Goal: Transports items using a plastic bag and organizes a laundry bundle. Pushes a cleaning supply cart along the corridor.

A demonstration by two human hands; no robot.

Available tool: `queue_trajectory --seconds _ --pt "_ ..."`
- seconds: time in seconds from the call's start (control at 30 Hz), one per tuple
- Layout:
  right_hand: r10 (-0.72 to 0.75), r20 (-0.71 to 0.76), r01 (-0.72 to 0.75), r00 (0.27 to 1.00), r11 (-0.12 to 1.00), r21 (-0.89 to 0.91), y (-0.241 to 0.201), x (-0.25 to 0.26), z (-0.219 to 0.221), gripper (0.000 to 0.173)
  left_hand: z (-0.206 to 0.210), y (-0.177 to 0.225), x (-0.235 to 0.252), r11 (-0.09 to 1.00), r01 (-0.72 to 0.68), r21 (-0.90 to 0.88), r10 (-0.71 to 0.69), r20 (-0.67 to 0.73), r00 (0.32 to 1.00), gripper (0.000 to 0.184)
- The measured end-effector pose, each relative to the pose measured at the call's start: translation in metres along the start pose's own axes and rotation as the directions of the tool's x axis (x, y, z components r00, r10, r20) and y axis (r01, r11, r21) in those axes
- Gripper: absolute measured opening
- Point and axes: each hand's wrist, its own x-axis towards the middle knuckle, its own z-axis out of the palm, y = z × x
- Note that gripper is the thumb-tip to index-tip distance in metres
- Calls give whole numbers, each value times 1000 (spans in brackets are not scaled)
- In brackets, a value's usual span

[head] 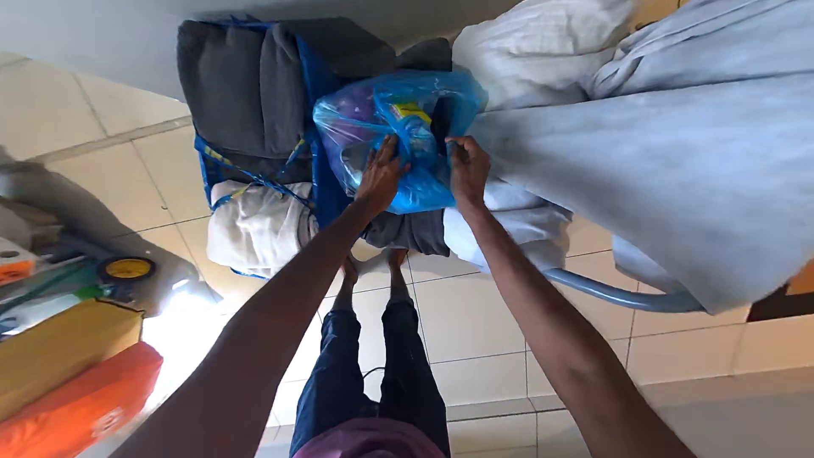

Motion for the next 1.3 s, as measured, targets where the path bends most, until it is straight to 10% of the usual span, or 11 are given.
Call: queue_trajectory --seconds 0.23,0.6,0.8,0.9,0.97,1.07,1.17,1.3 --pt "20 -110 -29 994 997 -78 33 -11 -4 34 38 8 43 940 90 -330 -86 27 996 45" --pt "20 -323 -35 946 999 -42 19 -162 -16 38 -48 11 -122 823 72 -564 -166 -118 979 27" --pt "395 205 -309 896 883 -352 56 -239 11 37 -28 -28 -236 549 350 -759 -423 109 900 34" --pt "621 568 -297 540 772 -562 57 -271 13 42 2 -68 -327 604 468 -644 -452 207 868 35" --pt "649 620 -55 442 709 -703 26 -284 23 43 17 -96 -403 647 535 -544 -502 224 835 34" --pt "560 608 136 562 662 -737 -27 -308 58 37 21 -137 -528 516 686 -513 -648 289 704 37" --pt "469 558 23 685 751 -660 -55 -327 113 34 36 -199 -640 365 731 -576 -733 305 607 39" --pt "458 603 237 653 633 -737 -113 -348 226 33 38 -272 -775 249 676 -694 -832 205 516 38"
